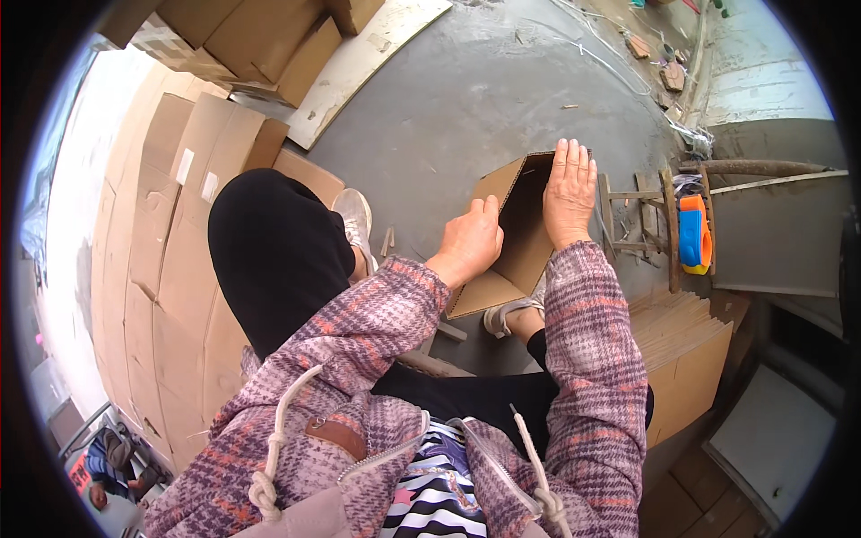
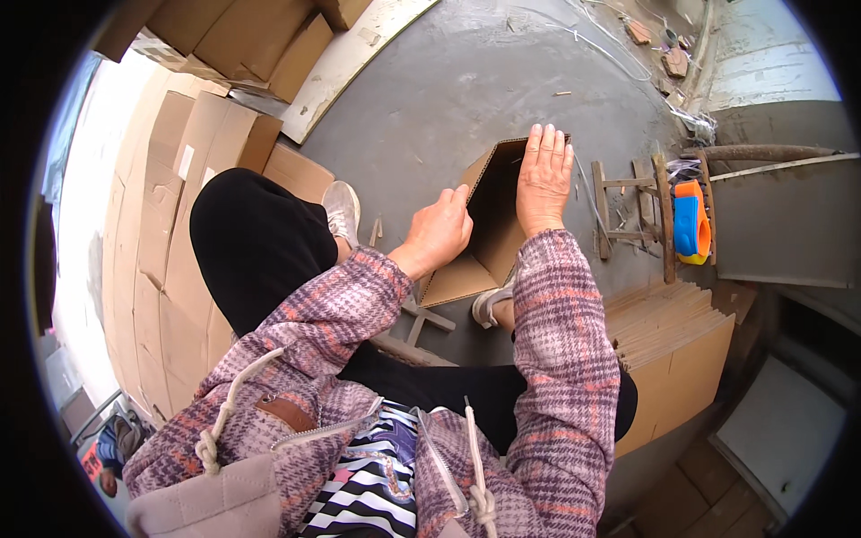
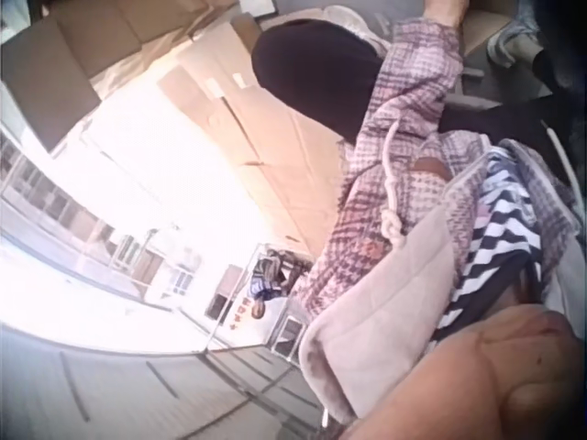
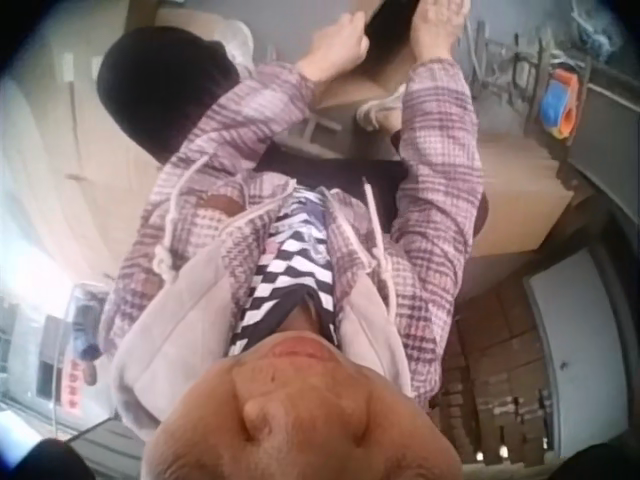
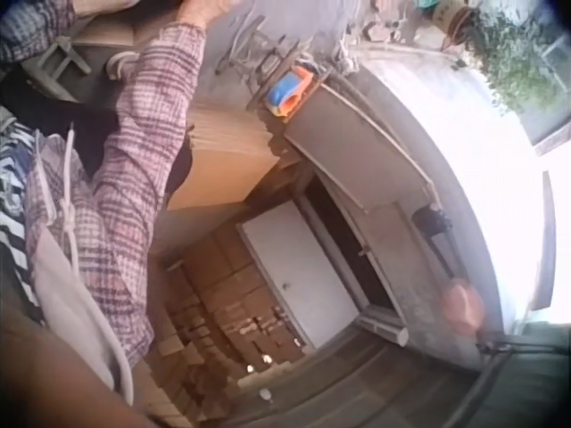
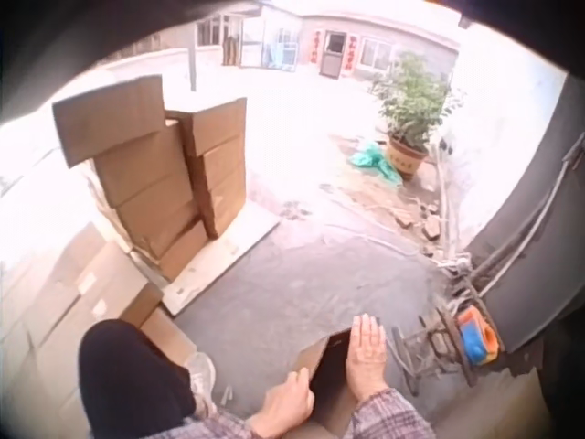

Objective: Assembling and taping cardboard boxes for packaging.

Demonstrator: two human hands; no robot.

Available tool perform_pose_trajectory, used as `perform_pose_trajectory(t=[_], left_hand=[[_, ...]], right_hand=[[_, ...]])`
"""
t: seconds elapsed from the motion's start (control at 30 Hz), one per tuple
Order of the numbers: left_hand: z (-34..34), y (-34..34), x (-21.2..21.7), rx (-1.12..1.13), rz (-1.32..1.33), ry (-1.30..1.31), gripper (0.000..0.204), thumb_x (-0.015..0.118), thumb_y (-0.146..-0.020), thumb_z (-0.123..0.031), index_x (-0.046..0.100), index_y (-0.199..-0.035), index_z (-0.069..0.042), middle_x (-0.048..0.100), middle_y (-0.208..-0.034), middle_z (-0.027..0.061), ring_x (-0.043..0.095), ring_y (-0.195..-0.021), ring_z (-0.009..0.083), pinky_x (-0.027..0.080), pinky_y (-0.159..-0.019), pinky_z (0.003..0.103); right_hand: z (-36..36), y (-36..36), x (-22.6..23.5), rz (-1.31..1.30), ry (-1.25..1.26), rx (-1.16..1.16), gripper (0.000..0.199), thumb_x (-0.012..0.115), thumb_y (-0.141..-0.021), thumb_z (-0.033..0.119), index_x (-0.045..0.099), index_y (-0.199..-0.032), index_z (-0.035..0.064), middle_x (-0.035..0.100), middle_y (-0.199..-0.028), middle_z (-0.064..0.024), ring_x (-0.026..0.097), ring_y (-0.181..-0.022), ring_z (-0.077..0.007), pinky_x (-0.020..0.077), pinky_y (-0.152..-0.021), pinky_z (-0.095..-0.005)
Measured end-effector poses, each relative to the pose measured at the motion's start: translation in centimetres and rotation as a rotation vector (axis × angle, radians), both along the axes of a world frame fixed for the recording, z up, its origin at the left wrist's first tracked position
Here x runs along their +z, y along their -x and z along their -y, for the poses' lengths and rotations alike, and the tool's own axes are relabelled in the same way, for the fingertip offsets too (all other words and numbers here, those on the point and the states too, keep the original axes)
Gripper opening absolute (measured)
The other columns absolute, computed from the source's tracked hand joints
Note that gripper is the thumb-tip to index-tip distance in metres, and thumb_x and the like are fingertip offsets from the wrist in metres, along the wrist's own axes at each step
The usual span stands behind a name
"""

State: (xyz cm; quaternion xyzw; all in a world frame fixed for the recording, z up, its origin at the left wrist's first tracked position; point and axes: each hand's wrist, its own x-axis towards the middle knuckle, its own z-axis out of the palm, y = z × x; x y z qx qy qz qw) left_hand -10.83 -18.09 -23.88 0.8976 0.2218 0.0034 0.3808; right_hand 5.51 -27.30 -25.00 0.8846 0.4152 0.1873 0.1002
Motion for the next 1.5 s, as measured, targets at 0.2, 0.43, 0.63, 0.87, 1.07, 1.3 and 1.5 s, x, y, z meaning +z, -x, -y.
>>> perform_pose_trajectory(t=[0.2,0.43,0.63,0.87,1.07,1.3,1.5], left_hand=[[-0.7,-0.3,0.0,0.074,0.038,0.022,0.038,0.049,-0.087,-0.013,0.044,-0.121,0.002,0.054,-0.1,0.0198,0.06,-0.078,0.0389,0.051,-0.067,0.047],[-2.6,-1.7,-0.8,0.096,0.078,-0.036,0.034,0.051,-0.084,-0.011,0.044,-0.115,0.002,0.054,-0.098,0.0193,0.061,-0.075,0.0379,0.052,-0.065,0.045],[-2.6,-3.3,0.1,0.078,0.133,-0.152,0.051,0.052,-0.081,-0.01,0.042,-0.13,-0.002,0.051,-0.118,0.0203,0.053,-0.107,0.0334,0.044,-0.089,0.047],[-2.9,-7.6,-0.5,-0.333,0.154,-0.652,0.042,0.047,-0.081,-0.014,0.057,-0.119,-0.001,0.042,-0.138,0.0182,0.022,-0.139,0.029,0.012,-0.111,0.058],[-2.6,-7.5,-0.9,-0.312,0.125,-0.682,0.041,0.047,-0.082,-0.019,0.06,-0.115,0.001,0.044,-0.136,0.019,0.017,-0.14,0.0282,0.017,-0.106,0.065],[-3.8,-6.8,-1.2,-0.298,0.159,-0.561,0.036,0.045,-0.084,-0.011,0.058,-0.114,0.003,0.042,-0.138,0.0175,0.017,-0.141,0.0276,0.019,-0.107,0.061],[-3.9,-6.9,-1.6,-0.277,0.212,-0.543,0.037,0.047,-0.084,-0.011,0.056,-0.118,0.0,0.042,-0.138,0.0153,0.02,-0.14,0.0275,0.021,-0.107,0.06]], right_hand=[[-1.1,-0.7,1.6,-0.098,-0.168,0.105,0.042,0.062,-0.079,0.013,0.048,-0.118,0.0065,0.05,-0.115,-0.0085,0.047,-0.111,-0.0269,0.0348,-0.101,-0.0414],[-0.6,-0.2,0.8,-0.166,-0.162,0.237,0.011,0.057,-0.074,0.007,0.056,-0.085,0.0097,0.056,-0.091,-0.0046,0.055,-0.09,-0.0221,0.0494,-0.072,-0.0315],[-0.1,-0.6,0.0,-0.408,-0.041,0.229,0.015,0.056,-0.084,0.013,0.056,-0.099,0.0082,0.056,-0.101,-0.0065,0.057,-0.095,-0.0261,0.0516,-0.074,-0.0371],[1.1,-1.2,0.6,-0.485,0.047,0.271,0.036,0.054,-0.085,0.015,0.052,-0.12,0.0029,0.054,-0.118,-0.0134,0.056,-0.104,-0.0279,0.0491,-0.084,-0.038],[1.7,0.8,2.5,-0.585,0.003,0.308,0.037,0.054,-0.087,0.02,0.053,-0.118,0.0005,0.054,-0.121,-0.016,0.056,-0.105,-0.0313,0.0436,-0.089,-0.0415],[3.1,7.6,7.1,-0.909,0.041,0.494,0.044,0.056,-0.087,0.041,0.059,-0.103,-0.0001,0.059,-0.106,-0.0158,0.057,-0.099,-0.0329,0.0442,-0.087,-0.0423],[5.1,9.2,4.6,-1.005,0.085,0.409,0.027,0.052,-0.092,0.031,0.05,-0.081,0.0066,0.06,-0.069,-0.0145,0.061,-0.065,-0.0357,0.048,-0.055,-0.0441]])
